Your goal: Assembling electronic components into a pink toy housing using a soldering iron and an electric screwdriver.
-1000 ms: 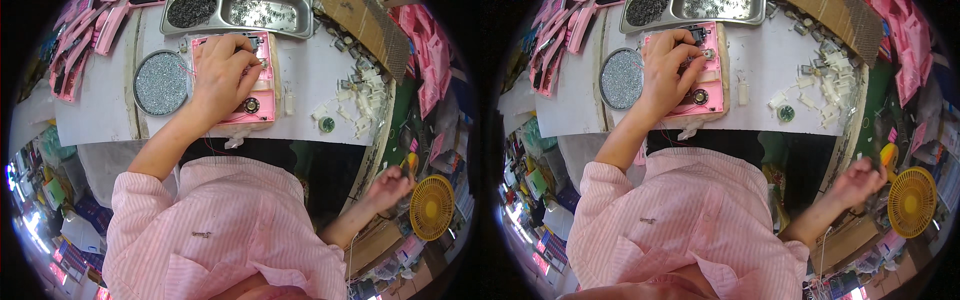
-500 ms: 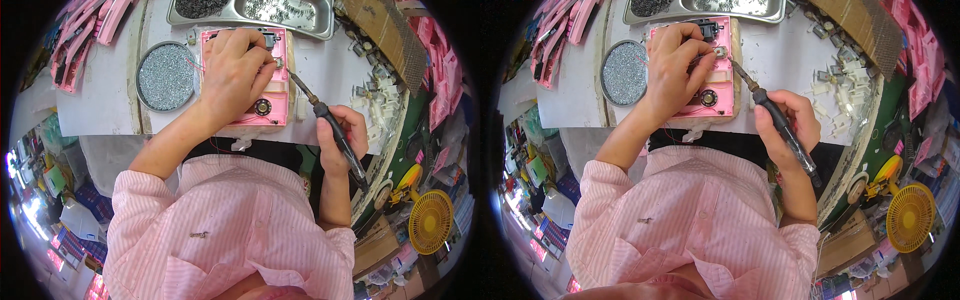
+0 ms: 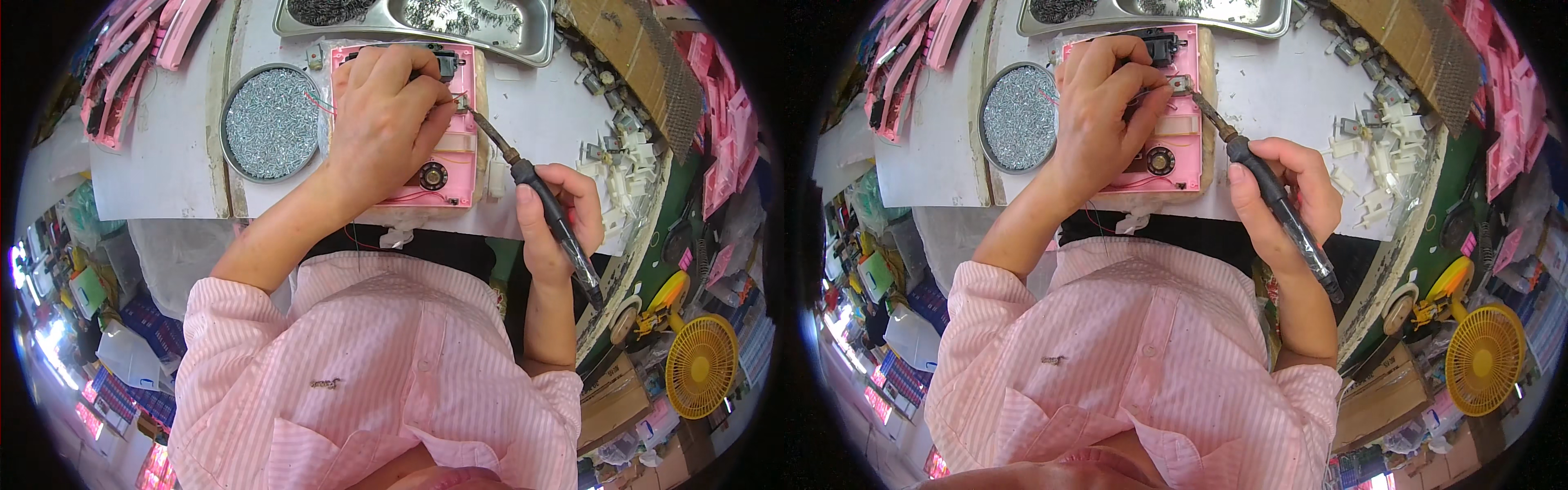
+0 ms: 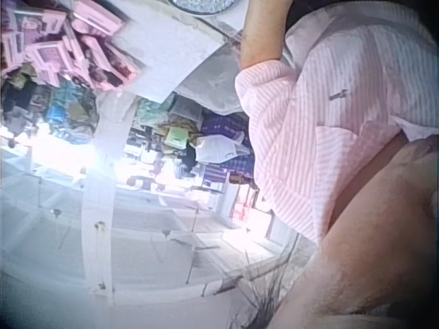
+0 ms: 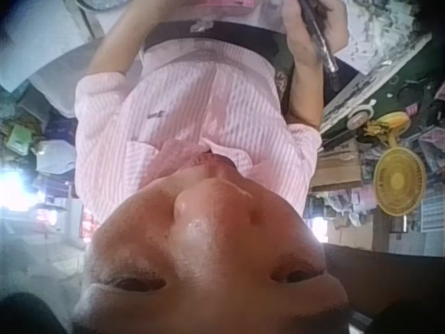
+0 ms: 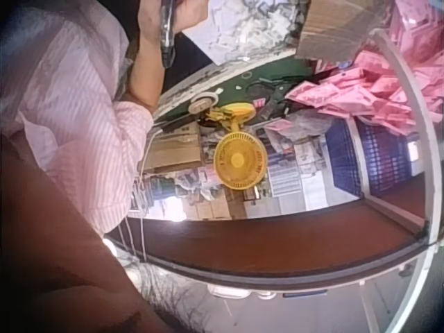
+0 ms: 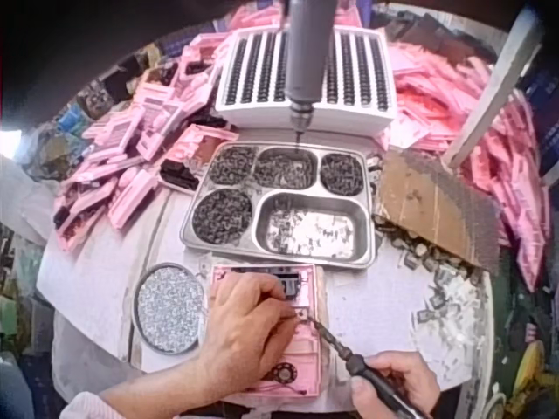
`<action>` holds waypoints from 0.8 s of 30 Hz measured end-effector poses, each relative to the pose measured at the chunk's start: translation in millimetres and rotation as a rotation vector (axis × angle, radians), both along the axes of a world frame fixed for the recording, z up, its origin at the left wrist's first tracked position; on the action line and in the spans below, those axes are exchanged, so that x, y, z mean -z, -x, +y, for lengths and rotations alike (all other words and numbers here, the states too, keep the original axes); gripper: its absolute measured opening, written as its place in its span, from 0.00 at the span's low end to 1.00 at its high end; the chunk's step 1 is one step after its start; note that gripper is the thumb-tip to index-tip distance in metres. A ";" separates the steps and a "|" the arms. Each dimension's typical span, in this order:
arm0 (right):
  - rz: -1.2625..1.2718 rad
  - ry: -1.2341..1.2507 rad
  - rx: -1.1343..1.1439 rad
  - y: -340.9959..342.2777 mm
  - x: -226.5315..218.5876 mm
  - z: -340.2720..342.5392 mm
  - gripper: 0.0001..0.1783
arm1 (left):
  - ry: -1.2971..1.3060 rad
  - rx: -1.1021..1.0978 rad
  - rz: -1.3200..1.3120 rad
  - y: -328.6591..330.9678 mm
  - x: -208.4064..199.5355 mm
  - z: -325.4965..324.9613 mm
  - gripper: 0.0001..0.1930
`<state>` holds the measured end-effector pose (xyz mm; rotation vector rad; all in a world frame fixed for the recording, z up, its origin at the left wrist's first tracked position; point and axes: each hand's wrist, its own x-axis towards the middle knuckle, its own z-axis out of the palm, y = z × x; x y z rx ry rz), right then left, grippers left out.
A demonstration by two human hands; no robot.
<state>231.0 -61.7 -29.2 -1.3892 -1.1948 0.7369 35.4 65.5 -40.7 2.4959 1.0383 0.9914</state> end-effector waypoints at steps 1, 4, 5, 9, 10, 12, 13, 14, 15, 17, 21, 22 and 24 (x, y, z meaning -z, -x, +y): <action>0.002 0.005 -0.001 0.3 -0.1 -0.2 0.16 | -0.001 -0.003 -0.001 0.0 0.2 -0.3 0.06; 0.008 -0.001 0.003 2.0 0.8 1.9 0.16 | 0.006 -0.010 0.012 0.3 -2.4 -1.2 0.06; 0.005 0.009 0.003 1.8 0.0 1.7 0.16 | 0.011 -0.012 0.018 0.4 -3.5 -1.5 0.06; -0.040 0.011 -0.022 -1.8 -1.6 3.2 0.15 | 0.006 -0.013 0.026 0.1 -2.8 -1.7 0.06; -0.059 0.003 -0.034 -3.3 -2.2 3.9 0.15 | 0.006 -0.012 0.031 0.1 -2.9 -1.6 0.06; -0.140 0.005 -0.084 -7.4 -7.7 6.0 0.15 | -0.001 -0.008 0.028 0.6 -2.4 -1.5 0.06; -0.179 0.005 -0.110 -8.4 -10.8 7.4 0.15 | -0.008 -0.006 0.022 1.1 -1.3 -1.1 0.07; -0.198 0.003 -0.116 -8.5 -12.9 8.9 0.15 | -0.015 -0.003 0.016 1.6 -0.8 -1.0 0.07; -0.220 0.002 -0.117 -8.4 -14.6 10.2 0.15 | -0.013 -0.001 0.018 1.5 -0.4 -0.8 0.07; -0.225 0.025 -0.119 -8.4 -19.1 11.8 0.15 | -0.010 0.004 0.021 0.9 -0.2 -0.6 0.07; -0.144 0.053 -0.096 -11.7 -22.1 11.9 0.15 | -0.016 -0.001 0.022 1.1 -1.5 -1.0 0.06; -0.123 0.044 -0.079 -12.6 -21.5 12.0 0.15 | -0.016 0.001 0.023 1.0 -1.5 -0.8 0.06; -0.142 0.027 -0.079 -12.7 -20.8 12.8 0.15 | -0.014 0.001 0.027 0.9 -1.8 -0.8 0.06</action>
